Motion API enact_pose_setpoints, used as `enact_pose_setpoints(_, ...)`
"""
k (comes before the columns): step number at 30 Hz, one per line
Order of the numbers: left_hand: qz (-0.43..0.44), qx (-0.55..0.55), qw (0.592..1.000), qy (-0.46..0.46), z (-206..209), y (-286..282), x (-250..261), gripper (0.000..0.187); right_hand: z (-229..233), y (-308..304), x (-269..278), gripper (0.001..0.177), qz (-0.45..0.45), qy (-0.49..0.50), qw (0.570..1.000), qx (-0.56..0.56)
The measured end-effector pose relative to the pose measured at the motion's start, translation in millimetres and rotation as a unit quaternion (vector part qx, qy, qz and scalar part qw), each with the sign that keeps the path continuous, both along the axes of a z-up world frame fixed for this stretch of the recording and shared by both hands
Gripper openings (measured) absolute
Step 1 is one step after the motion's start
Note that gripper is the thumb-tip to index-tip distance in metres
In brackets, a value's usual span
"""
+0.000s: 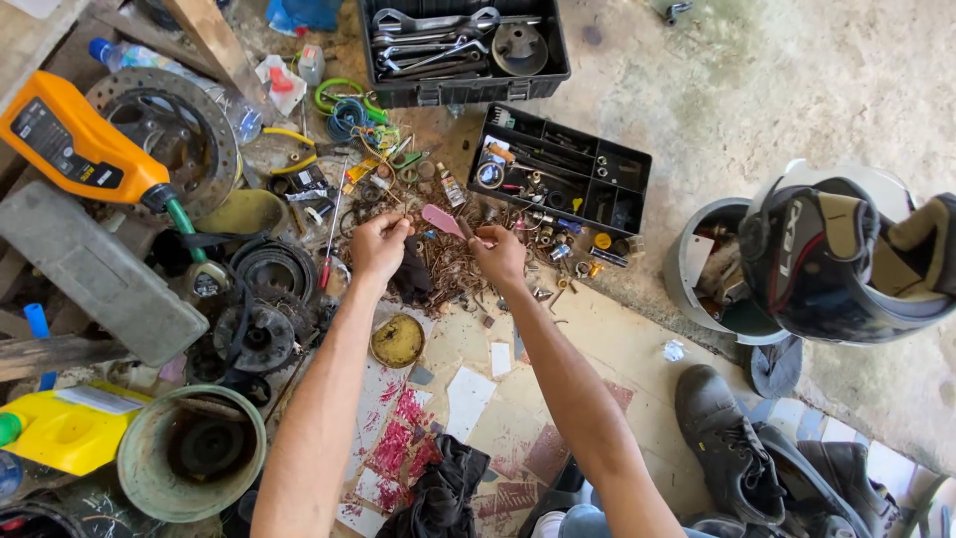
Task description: The recorder is disassembling and repairing a small mechanical carburetor component, inspecting jets and needles among parts on the floor.
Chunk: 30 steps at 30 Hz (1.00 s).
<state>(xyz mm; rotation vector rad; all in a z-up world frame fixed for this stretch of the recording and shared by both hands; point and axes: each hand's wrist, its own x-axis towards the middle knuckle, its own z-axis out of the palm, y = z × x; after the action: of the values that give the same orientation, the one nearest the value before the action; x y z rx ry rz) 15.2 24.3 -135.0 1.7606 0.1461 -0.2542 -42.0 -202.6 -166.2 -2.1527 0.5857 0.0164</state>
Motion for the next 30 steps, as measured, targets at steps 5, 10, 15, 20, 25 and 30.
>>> enact_pose_setpoints(5,0.020,-0.056,0.997,0.049,-1.8,21.2,6.3,0.018,19.9,37.4,14.4,0.029,0.014,0.013,1.000,-0.006)
enact_pose_setpoints(10,0.022,-0.104,0.993,0.052,-2.5,37.5,11.5,0.019,0.1,76.9,32.1,0.039,0.101,-0.031,0.992,-0.062)
enact_pose_setpoints(15,0.022,-0.124,0.992,0.023,2.9,54.1,12.4,0.020,14.4,116.6,27.6,0.062,0.148,-0.028,0.980,-0.126)
enact_pose_setpoints(20,0.035,-0.125,0.991,0.031,15.6,68.5,10.5,0.022,-16.7,120.9,14.6,0.051,0.172,0.001,0.967,-0.190)
enact_pose_setpoints(25,0.037,-0.142,0.989,0.023,40.6,69.4,11.2,0.022,9.1,108.8,16.0,0.033,0.146,0.019,0.985,-0.093)
enact_pose_setpoints(30,0.005,-0.184,0.983,-0.028,84.7,47.9,6.4,0.021,48.9,71.8,17.8,0.018,0.083,-0.092,0.942,0.311)
